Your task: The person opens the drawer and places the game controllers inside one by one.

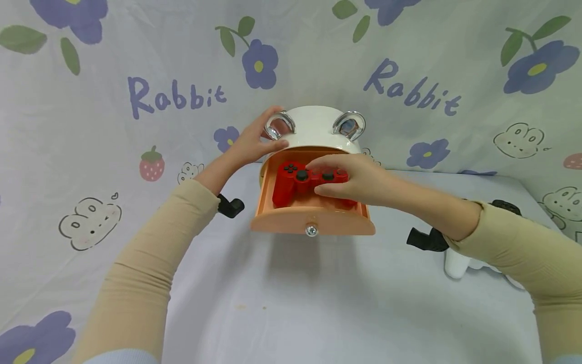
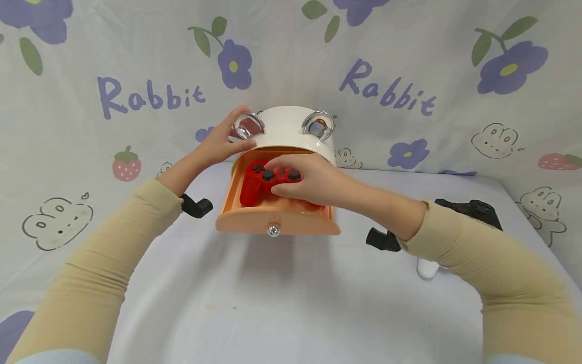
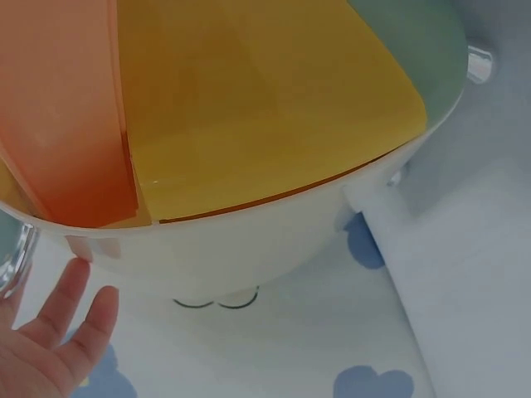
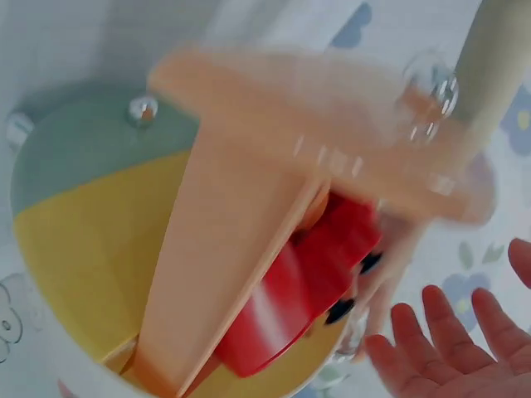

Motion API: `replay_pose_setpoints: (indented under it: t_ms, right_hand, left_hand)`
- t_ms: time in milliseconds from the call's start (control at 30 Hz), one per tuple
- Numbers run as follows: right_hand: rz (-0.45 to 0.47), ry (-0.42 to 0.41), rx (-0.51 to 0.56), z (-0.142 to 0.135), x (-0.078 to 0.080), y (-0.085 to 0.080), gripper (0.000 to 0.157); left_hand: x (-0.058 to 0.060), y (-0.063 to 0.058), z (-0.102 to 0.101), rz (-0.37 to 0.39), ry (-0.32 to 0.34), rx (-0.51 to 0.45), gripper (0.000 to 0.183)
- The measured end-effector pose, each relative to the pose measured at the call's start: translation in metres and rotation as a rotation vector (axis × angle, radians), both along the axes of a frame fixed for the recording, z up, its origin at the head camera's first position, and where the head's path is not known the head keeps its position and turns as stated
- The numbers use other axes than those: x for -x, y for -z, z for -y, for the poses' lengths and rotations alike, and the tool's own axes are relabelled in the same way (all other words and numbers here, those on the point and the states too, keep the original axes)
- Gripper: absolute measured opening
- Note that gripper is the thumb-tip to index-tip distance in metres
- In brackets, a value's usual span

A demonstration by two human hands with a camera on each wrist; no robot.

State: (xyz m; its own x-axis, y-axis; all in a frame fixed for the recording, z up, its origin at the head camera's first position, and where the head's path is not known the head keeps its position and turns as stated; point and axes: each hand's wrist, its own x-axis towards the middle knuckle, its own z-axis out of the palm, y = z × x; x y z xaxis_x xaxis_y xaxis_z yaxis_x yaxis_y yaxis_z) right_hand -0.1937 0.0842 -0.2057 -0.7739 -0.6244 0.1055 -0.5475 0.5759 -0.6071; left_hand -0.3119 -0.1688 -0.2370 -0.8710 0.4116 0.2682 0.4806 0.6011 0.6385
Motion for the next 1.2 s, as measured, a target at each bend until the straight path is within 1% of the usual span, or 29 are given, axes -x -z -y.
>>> replay_pose_setpoints:
  t_ms: [133, 200, 267, 333, 400, 533, 600, 767, 933, 1033, 1100, 1200]
  right_hand:
    - [-0.033, -0.053, 0.127, -0.002, -0.017, 0.003, 0.04]
    - [-0.066, -0.08, 0.179, -0.004, -0.024, 0.006, 0.04]
    - [-0.085, -0.104, 0.214, -0.006, -0.032, 0.008, 0.039]
    - [-0.093, -0.134, 0.224, -0.007, -0.039, 0.011, 0.037]
    - [-0.066, -0.169, 0.23, -0.008, -0.045, 0.017, 0.037]
    - [0.043, -0.226, 0.232, -0.007, -0.055, 0.032, 0.038]
    - [0.096, -0.225, 0.226, -0.007, -0.059, 0.041, 0.039]
    - [0.191, -0.169, 0.21, -0.003, -0.062, 0.059, 0.04]
    - [0.254, -0.148, 0.222, 0.0, -0.061, 0.073, 0.045]
    - [0.242, -0.142, 0.249, 0.001, -0.058, 0.08, 0.047]
    - [0.215, -0.134, 0.269, 0.003, -0.057, 0.084, 0.047]
    - [0.148, -0.137, 0.306, 0.005, -0.055, 0.09, 0.047]
  left_hand:
    - [-0.001, -0.001, -0.001, -0.004, -0.002, 0.002, 0.075]
    - [-0.001, -0.001, -0.001, -0.004, 0.0, 0.003, 0.075]
    - [-0.001, -0.001, -0.001, -0.007, 0.005, -0.002, 0.075]
    - [-0.001, 0.0, -0.001, -0.008, 0.009, -0.002, 0.075]
    - [0.0, 0.0, -0.001, -0.009, 0.013, -0.004, 0.075]
    - [0.001, 0.001, 0.0, -0.008, 0.019, -0.01, 0.075]
    - [0.001, 0.001, 0.0, -0.009, 0.02, -0.013, 0.075]
    - [0.001, 0.001, 0.0, -0.007, 0.014, -0.011, 0.076]
    - [0.0, 0.001, 0.0, -0.003, 0.006, -0.008, 0.076]
    - [0.0, 0.0, 0.0, -0.006, 0.006, -0.011, 0.076]
    - [0.0, 0.0, 0.0, -0.008, 0.007, -0.013, 0.076]
    - [0.0, 0.0, 0.0, -0.011, 0.008, -0.014, 0.076]
